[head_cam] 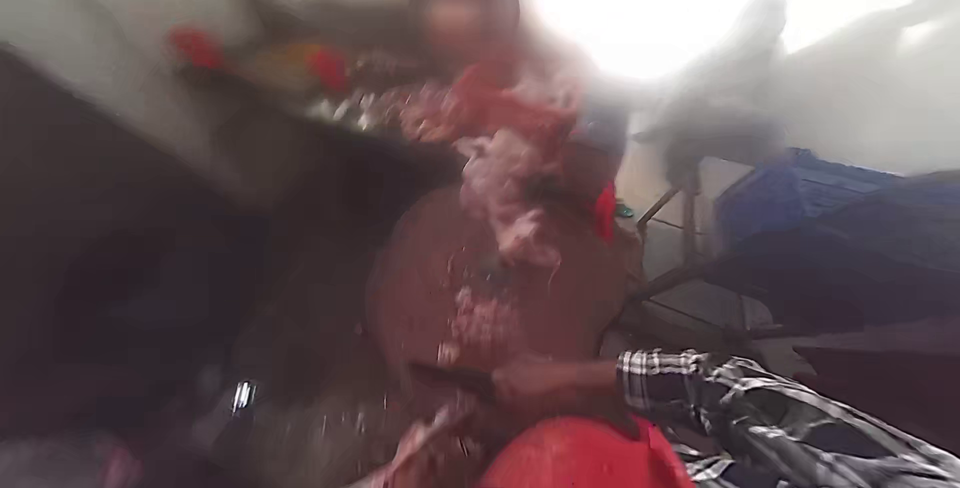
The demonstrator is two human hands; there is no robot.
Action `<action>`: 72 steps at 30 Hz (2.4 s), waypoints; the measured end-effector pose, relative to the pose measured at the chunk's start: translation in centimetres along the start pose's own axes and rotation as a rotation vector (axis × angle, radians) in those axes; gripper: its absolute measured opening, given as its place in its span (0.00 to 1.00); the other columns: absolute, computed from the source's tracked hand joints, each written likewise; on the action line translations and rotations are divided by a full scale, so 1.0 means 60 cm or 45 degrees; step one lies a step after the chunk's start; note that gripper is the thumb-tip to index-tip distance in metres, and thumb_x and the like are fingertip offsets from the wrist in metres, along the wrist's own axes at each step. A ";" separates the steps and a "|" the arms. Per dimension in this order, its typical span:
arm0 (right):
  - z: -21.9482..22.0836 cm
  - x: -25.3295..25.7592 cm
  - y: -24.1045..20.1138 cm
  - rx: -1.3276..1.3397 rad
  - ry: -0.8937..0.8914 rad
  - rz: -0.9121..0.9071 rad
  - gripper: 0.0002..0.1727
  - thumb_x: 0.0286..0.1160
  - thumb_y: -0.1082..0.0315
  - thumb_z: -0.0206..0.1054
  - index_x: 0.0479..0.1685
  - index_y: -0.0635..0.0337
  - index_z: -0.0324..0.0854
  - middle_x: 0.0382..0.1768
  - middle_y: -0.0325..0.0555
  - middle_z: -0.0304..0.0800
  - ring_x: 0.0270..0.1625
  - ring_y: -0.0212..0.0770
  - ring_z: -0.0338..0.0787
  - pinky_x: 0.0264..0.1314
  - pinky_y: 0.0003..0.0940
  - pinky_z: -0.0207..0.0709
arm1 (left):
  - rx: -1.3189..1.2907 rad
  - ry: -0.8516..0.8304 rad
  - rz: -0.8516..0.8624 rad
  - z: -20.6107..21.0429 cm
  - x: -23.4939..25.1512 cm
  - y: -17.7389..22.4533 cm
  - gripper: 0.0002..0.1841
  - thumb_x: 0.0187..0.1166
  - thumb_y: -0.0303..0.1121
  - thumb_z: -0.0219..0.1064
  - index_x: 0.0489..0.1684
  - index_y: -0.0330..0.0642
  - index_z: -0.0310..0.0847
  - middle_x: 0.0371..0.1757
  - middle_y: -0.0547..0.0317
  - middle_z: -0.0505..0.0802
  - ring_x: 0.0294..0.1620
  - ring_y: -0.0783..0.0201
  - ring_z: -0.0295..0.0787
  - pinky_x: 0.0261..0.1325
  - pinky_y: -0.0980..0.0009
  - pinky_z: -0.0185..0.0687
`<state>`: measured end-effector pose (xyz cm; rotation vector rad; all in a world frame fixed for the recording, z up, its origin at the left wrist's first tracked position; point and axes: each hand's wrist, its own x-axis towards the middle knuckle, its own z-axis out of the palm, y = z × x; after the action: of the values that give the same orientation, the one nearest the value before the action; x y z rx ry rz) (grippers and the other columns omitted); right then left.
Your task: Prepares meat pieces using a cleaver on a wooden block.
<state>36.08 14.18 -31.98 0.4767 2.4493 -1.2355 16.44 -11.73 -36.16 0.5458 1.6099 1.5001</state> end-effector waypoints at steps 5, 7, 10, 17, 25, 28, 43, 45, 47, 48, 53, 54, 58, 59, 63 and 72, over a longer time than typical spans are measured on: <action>-0.061 -0.019 -0.056 0.200 0.116 0.189 0.37 0.91 0.36 0.39 0.71 0.57 0.78 0.56 0.57 0.90 0.60 0.52 0.90 0.67 0.59 0.80 | -1.203 -0.061 -0.481 -0.034 -0.086 -0.030 0.27 0.86 0.61 0.52 0.49 0.48 0.89 0.45 0.49 0.95 0.42 0.57 0.94 0.42 0.64 0.91; -0.077 -0.036 -0.110 0.346 0.247 0.006 0.44 0.86 0.28 0.34 0.66 0.57 0.80 0.48 0.48 0.89 0.51 0.41 0.89 0.60 0.46 0.83 | -1.029 -0.177 -0.561 -0.030 -0.099 -0.036 0.19 0.87 0.49 0.59 0.63 0.47 0.79 0.41 0.54 0.92 0.35 0.64 0.91 0.38 0.71 0.90; -0.015 -0.035 -0.096 0.408 0.381 -0.202 0.49 0.79 0.21 0.31 0.63 0.54 0.81 0.37 0.41 0.86 0.38 0.35 0.86 0.44 0.42 0.85 | -0.903 -0.443 -0.596 -0.022 -0.113 -0.039 0.31 0.82 0.44 0.69 0.84 0.47 0.67 0.39 0.58 0.90 0.32 0.71 0.87 0.39 0.75 0.87; 0.038 -0.040 0.017 0.025 0.047 0.455 0.42 0.86 0.28 0.34 0.66 0.54 0.79 0.51 0.57 0.90 0.57 0.58 0.91 0.60 0.68 0.81 | -0.689 -0.564 -0.606 -0.047 -0.122 -0.048 0.26 0.81 0.40 0.66 0.77 0.40 0.75 0.36 0.59 0.89 0.30 0.70 0.85 0.38 0.73 0.85; -0.108 -0.055 -0.177 0.317 0.447 -0.321 0.46 0.84 0.26 0.32 0.56 0.58 0.81 0.34 0.40 0.84 0.37 0.32 0.85 0.44 0.35 0.83 | -0.646 -0.396 -0.576 0.031 -0.044 -0.080 0.21 0.92 0.46 0.47 0.66 0.44 0.81 0.28 0.65 0.86 0.24 0.72 0.80 0.29 0.74 0.81; -0.108 -0.066 -0.212 0.381 0.595 -0.619 0.47 0.83 0.25 0.33 0.52 0.60 0.81 0.32 0.39 0.83 0.35 0.27 0.84 0.39 0.29 0.83 | 0.409 -0.270 -0.359 0.046 -0.021 -0.027 0.19 0.91 0.50 0.56 0.65 0.54 0.87 0.37 0.63 0.91 0.32 0.68 0.87 0.37 0.65 0.87; 0.012 -0.059 -0.095 0.434 0.439 -0.506 0.50 0.82 0.24 0.32 0.56 0.63 0.82 0.32 0.44 0.83 0.34 0.33 0.84 0.39 0.33 0.83 | 1.206 -0.188 -0.537 0.046 -0.041 -0.048 0.24 0.86 0.62 0.55 0.65 0.62 0.87 0.55 0.56 0.95 0.58 0.51 0.93 0.62 0.37 0.84; 0.039 -0.055 -0.035 0.202 0.223 -0.221 0.46 0.86 0.27 0.32 0.66 0.58 0.81 0.43 0.49 0.90 0.45 0.42 0.91 0.53 0.47 0.87 | 1.240 -0.180 -0.516 0.046 -0.037 -0.035 0.24 0.86 0.62 0.53 0.64 0.62 0.87 0.53 0.56 0.95 0.56 0.51 0.93 0.60 0.37 0.84; 0.051 -0.048 0.012 0.090 -0.069 0.220 0.42 0.88 0.30 0.35 0.62 0.57 0.81 0.46 0.57 0.90 0.52 0.56 0.91 0.58 0.65 0.81 | 1.224 -0.168 -0.509 0.047 -0.041 -0.022 0.22 0.88 0.58 0.55 0.67 0.62 0.86 0.58 0.56 0.95 0.61 0.51 0.92 0.64 0.36 0.82; 0.047 -0.040 0.018 0.070 -0.094 0.311 0.42 0.87 0.29 0.34 0.60 0.56 0.82 0.45 0.57 0.90 0.52 0.57 0.91 0.58 0.67 0.80 | 1.206 -0.127 -0.488 0.046 -0.039 -0.017 0.21 0.88 0.57 0.56 0.67 0.62 0.87 0.59 0.56 0.95 0.62 0.51 0.91 0.66 0.37 0.82; -0.002 -0.044 -0.076 0.296 0.208 -0.019 0.42 0.86 0.28 0.32 0.54 0.52 0.82 0.37 0.44 0.86 0.41 0.41 0.88 0.49 0.48 0.84 | 1.061 0.277 -0.449 0.079 -0.018 -0.041 0.21 0.84 0.56 0.63 0.63 0.54 0.86 0.47 0.55 0.96 0.49 0.52 0.94 0.56 0.40 0.87; -0.003 -0.042 -0.096 0.375 0.261 -0.140 0.44 0.84 0.25 0.30 0.52 0.53 0.81 0.34 0.40 0.82 0.37 0.36 0.84 0.43 0.42 0.82 | 1.071 0.339 -0.450 0.087 -0.013 -0.051 0.21 0.83 0.57 0.64 0.61 0.53 0.86 0.44 0.55 0.96 0.46 0.51 0.94 0.52 0.41 0.88; 0.040 -0.027 -0.054 0.218 0.012 0.027 0.44 0.85 0.27 0.29 0.56 0.53 0.83 0.39 0.47 0.88 0.43 0.44 0.90 0.50 0.53 0.84 | 1.214 0.368 -0.453 0.102 -0.001 -0.052 0.21 0.83 0.58 0.62 0.61 0.55 0.86 0.46 0.53 0.96 0.49 0.49 0.95 0.52 0.41 0.87; 0.057 -0.018 -0.018 0.268 -0.118 0.147 0.43 0.88 0.30 0.30 0.54 0.55 0.83 0.39 0.51 0.87 0.42 0.48 0.89 0.49 0.57 0.83 | 1.236 0.381 -0.393 0.101 -0.004 -0.051 0.21 0.83 0.57 0.63 0.60 0.54 0.87 0.48 0.52 0.96 0.52 0.48 0.94 0.55 0.41 0.87; 0.037 -0.020 0.031 0.411 -0.105 0.412 0.40 0.92 0.36 0.29 0.53 0.59 0.80 0.32 0.49 0.81 0.29 0.46 0.82 0.34 0.49 0.80 | 0.948 0.504 0.133 0.087 -0.016 -0.025 0.13 0.77 0.42 0.71 0.51 0.46 0.91 0.57 0.53 0.92 0.66 0.53 0.83 0.75 0.50 0.72; 0.002 -0.023 -0.088 0.286 0.249 -0.148 0.51 0.76 0.19 0.27 0.60 0.51 0.82 0.36 0.43 0.86 0.40 0.39 0.87 0.45 0.47 0.84 | 0.949 0.492 -0.226 0.088 0.036 -0.022 0.17 0.80 0.44 0.69 0.61 0.47 0.84 0.40 0.56 0.95 0.39 0.59 0.93 0.47 0.52 0.90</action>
<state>34.93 10.92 -27.75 0.5446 2.5411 -1.5915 19.83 -7.16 -37.60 0.5039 2.4657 0.8685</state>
